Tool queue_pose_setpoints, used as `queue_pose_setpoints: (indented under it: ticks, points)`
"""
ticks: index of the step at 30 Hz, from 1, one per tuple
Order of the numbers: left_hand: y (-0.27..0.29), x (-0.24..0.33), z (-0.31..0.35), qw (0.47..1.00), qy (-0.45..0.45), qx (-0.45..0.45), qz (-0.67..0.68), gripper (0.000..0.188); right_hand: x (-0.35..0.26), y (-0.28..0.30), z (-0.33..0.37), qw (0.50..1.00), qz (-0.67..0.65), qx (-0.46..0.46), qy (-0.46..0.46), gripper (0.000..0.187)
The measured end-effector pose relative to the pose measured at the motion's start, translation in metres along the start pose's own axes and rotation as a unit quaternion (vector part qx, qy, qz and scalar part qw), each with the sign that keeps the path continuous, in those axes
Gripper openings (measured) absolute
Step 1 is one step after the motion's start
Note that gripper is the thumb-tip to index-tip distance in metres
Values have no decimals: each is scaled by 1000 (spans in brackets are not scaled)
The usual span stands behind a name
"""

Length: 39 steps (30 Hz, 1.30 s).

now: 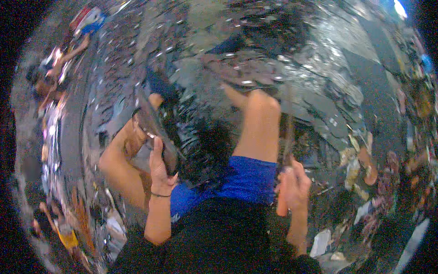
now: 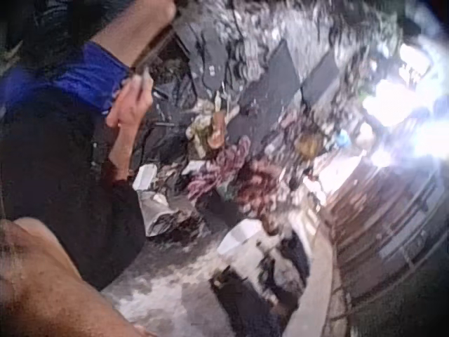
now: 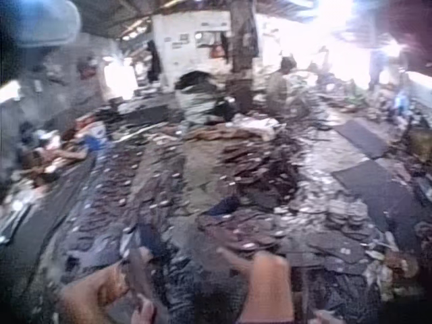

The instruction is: The person sits on the floor and uses a knife to trim the edges of brown sandals. They repeatedly pick up sandals, cut along the edges, and place them back down.

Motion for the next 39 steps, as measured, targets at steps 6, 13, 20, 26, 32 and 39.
queue_pose_setpoints:
  ticks: [6, 13, 20, 26, 32, 39]
  points:
    - [12, 34, 32, 999, -31, -30, -1, 41, -49, -136, 36, 925, 228, -238, 191, 32]
    - [69, 26, 67, 999, -25, -26, 20, 34, -44, -183, 56, 829, 319, -436, 144, 30]
    - [67, 29, 85, 999, -31, 21, -32, 28, -40, -216, 59, 835, 330, -381, 221, 33]
    - [41, 43, 90, 1000, -2, -1, 16, 36, -50, -262, 44, 839, 295, -277, 363, 37]
    - [42, 35, 99, 998, 7, 59, -37, 44, -83, -309, 13, 840, 316, -247, 366, 33]
    - [61, 7, 124, 947, -61, -100, -300, 45, -58, -322, -27, 856, 263, -421, 144, 41]
Point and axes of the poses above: each hand's wrist, its own z-axis away from the middle knuckle, its own y-axis out of the back of the hand, x = y × z, the point moved 10 cm from there along -z, towards the middle knuckle, and after that the axes turned 6 degrees about -x, right-handed, at the moved point
